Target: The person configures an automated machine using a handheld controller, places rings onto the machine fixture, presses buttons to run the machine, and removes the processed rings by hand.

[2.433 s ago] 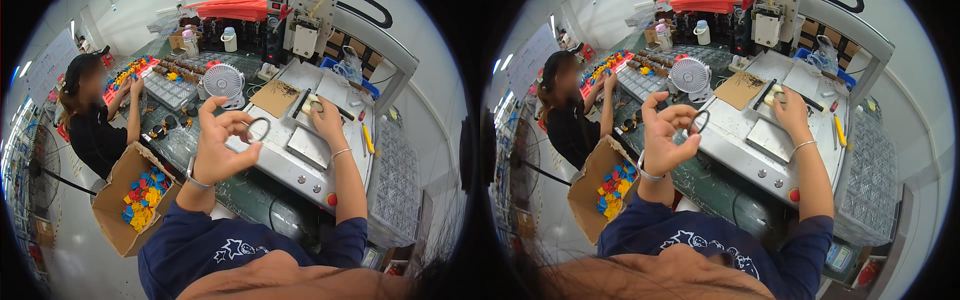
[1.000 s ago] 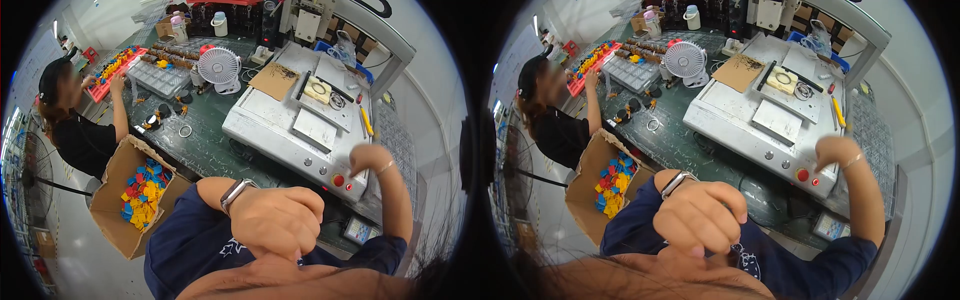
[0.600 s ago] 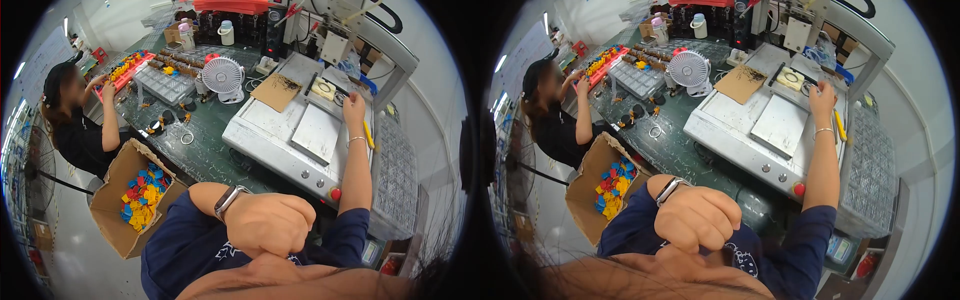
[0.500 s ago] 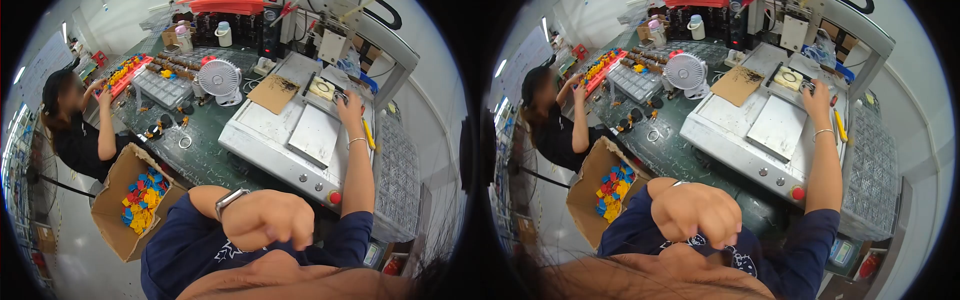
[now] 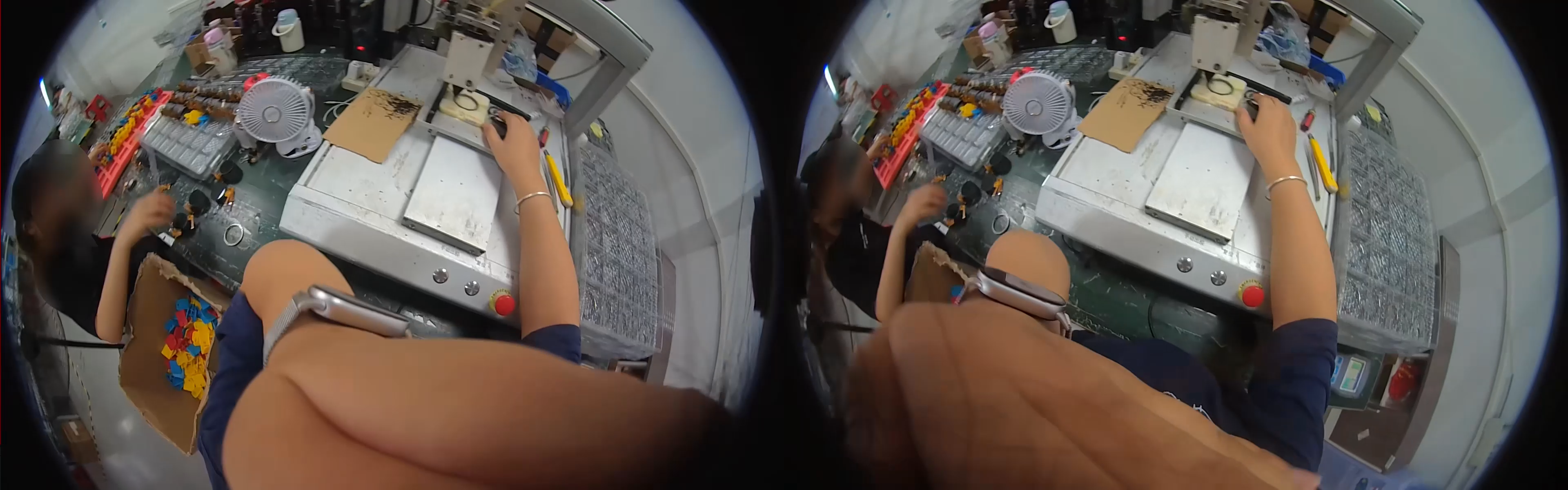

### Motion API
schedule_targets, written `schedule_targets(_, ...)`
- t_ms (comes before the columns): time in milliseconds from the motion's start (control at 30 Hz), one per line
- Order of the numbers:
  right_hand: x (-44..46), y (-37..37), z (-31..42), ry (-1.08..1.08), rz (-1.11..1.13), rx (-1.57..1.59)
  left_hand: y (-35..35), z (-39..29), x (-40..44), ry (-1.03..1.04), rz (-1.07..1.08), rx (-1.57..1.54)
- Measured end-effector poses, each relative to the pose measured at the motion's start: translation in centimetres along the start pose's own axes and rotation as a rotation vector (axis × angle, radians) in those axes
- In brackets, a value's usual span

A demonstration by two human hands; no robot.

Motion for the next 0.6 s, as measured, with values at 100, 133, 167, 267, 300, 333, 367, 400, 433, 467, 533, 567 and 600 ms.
schedule_targets(100,0.0,-0.1,0.0,-0.082,-0.032,-0.093,-0.1,0.4,0.3,-0.026,0.022,-0.033)
schedule_targets(133,-0.2,-0.5,0.3,-0.075,-0.033,-0.086,-0.2,0.4,0.3,-0.032,0.025,-0.037)
schedule_targets(167,0.0,-0.9,0.7,-0.065,-0.023,-0.111,-0.1,0.6,0.3,-0.045,0.034,-0.034)
schedule_targets(267,-0.3,-1.9,1.3,-0.023,-0.031,-0.141,0.1,1.1,0.5,-0.079,0.063,-0.048)
schedule_targets(300,-0.4,-2.3,1.4,0.016,-0.007,-0.12,0.3,1.3,0.6,-0.092,0.077,-0.054)
schedule_targets(333,-0.5,-2.7,1.5,0.056,0.013,-0.101,0.5,1.7,0.7,-0.103,0.095,-0.061)
schedule_targets(367,-0.7,-2.9,1.4,0.043,-0.01,-0.088,0.6,2.0,0.6,-0.117,0.115,-0.065)
schedule_targets(400,-0.7,-2.9,1.1,0.056,-0.005,-0.07,0.6,2.3,0.6,-0.127,0.133,-0.071)
schedule_targets(433,-0.8,-3.0,1.0,0.072,-0.002,-0.054,0.4,2.8,0.4,-0.14,0.151,-0.085)
schedule_targets(467,-0.9,-3.1,0.9,0.093,-0.018,-0.037,0.3,3.2,0.2,-0.158,0.176,-0.082)
schedule_targets(533,-1.0,-3.3,0.7,0.163,-0.006,-0.015,-0.1,3.9,-0.4,-0.18,0.231,-0.071)
schedule_targets(567,-1.1,-3.3,0.8,0.152,-0.052,-0.007,-0.2,4.1,-0.8,-0.181,0.242,-0.058)
schedule_targets(600,-1.1,-3.4,0.9,0.164,-0.06,0.006,-0.4,4.4,-1.2,-0.181,0.253,-0.045)
Point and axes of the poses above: each hand's wrist, its own x-axis towards the middle knuckle, its own y-axis out of the palm, z = x × y, the point moved 1 cm from there along x, towards the middle knuckle, and after that the axes turned 2 degrees about -y, right-handed, at the moved point
